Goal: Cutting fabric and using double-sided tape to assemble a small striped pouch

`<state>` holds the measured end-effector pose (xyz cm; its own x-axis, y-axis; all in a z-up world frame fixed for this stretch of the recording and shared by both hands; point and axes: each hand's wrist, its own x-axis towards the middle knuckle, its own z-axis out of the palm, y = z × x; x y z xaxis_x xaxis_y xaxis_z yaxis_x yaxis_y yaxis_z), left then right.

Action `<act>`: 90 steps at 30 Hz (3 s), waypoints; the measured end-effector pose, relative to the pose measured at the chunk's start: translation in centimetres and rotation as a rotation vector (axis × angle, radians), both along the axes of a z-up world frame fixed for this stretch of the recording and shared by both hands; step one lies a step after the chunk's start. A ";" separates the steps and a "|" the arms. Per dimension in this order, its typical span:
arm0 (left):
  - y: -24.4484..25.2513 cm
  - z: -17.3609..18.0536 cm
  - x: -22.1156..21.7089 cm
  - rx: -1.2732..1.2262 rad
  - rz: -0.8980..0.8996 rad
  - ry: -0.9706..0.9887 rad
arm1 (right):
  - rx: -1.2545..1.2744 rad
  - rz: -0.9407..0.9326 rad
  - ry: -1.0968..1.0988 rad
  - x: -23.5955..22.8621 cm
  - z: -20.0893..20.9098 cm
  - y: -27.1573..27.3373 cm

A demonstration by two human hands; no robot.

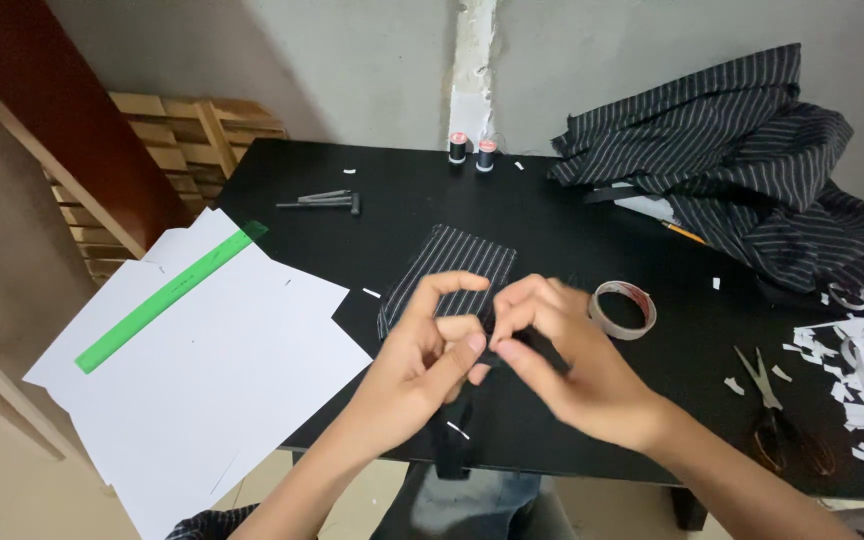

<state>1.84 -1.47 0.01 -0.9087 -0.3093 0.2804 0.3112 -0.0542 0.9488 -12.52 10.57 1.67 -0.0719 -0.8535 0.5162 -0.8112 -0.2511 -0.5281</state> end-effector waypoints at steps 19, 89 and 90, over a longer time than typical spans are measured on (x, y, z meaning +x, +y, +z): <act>-8.0 1.5 -0.1 0.609 0.244 0.131 | 0.021 0.106 -0.296 -0.9 0.4 0.0; -10.0 -3.6 2.3 -0.718 0.066 -0.210 | 0.599 0.122 -0.534 -8.2 -2.4 1.5; -11.0 -4.7 2.2 -0.791 0.118 -0.141 | 0.580 0.053 -0.431 -9.2 -1.4 2.7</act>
<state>4.04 -12.45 -4.72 -0.9255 -0.1632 0.3418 0.1480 0.6748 0.7230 -21.76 13.26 0.26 -0.1178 -0.9893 -0.0859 -0.4955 0.1335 -0.8583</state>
